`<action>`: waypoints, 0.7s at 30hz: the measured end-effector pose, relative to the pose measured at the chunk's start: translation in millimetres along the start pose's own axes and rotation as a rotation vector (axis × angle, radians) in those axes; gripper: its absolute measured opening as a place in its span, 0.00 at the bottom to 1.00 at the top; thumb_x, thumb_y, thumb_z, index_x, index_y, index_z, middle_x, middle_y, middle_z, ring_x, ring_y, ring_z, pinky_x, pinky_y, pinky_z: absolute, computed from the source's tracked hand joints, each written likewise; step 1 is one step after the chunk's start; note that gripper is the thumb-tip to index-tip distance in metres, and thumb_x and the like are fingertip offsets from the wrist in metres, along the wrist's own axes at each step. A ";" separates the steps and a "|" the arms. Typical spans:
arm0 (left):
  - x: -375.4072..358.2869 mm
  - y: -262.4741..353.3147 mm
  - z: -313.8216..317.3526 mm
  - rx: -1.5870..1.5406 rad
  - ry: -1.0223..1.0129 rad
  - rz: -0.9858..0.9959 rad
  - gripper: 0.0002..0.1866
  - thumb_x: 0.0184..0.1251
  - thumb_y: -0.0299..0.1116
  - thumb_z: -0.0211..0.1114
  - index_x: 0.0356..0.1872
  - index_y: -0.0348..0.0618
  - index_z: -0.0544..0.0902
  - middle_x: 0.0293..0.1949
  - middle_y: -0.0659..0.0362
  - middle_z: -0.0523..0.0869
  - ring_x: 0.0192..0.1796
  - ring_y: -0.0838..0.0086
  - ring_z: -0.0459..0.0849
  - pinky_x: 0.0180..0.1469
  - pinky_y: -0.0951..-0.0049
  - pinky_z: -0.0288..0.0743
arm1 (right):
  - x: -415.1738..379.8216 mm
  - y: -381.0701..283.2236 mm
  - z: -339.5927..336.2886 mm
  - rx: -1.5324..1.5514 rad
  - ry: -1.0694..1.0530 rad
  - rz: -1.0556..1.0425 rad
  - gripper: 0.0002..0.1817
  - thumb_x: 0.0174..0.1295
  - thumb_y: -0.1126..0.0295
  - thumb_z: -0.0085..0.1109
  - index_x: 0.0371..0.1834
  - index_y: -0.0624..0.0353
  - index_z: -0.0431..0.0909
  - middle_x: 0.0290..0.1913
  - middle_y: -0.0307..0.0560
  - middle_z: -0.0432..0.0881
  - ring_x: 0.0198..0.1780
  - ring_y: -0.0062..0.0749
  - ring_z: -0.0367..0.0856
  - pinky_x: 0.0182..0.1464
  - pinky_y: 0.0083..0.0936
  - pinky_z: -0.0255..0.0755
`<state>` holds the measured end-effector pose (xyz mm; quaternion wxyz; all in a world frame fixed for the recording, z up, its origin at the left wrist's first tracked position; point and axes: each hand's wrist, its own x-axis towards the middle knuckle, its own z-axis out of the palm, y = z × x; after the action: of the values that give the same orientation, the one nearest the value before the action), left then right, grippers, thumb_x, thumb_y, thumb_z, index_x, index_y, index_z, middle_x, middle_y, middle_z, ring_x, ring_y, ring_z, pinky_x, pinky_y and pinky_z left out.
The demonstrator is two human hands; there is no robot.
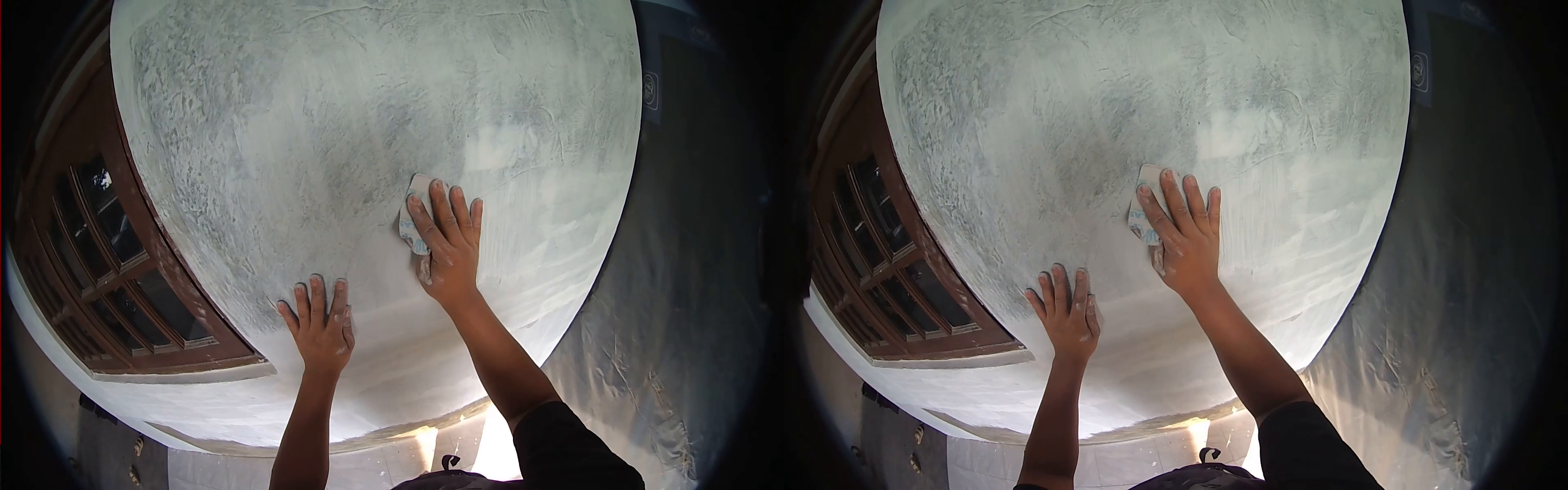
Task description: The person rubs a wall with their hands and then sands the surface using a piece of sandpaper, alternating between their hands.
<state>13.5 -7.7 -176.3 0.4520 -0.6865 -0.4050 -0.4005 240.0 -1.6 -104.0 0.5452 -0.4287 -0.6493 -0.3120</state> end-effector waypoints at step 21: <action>6.6 15.9 -44.1 -0.347 -0.341 -0.242 0.33 0.66 0.39 0.65 0.72 0.48 0.68 0.77 0.50 0.55 0.80 0.54 0.43 0.76 0.41 0.30 | -107.1 -42.4 33.8 0.080 -0.091 0.049 0.32 0.56 0.74 0.58 0.69 0.44 0.73 0.75 0.35 0.64 0.80 0.39 0.48 0.77 0.52 0.33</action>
<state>22.4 -52.3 -163.1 0.2017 -0.7579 -0.4795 -0.3937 191.1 -13.8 -213.0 0.5395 -0.4360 -0.6746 -0.2524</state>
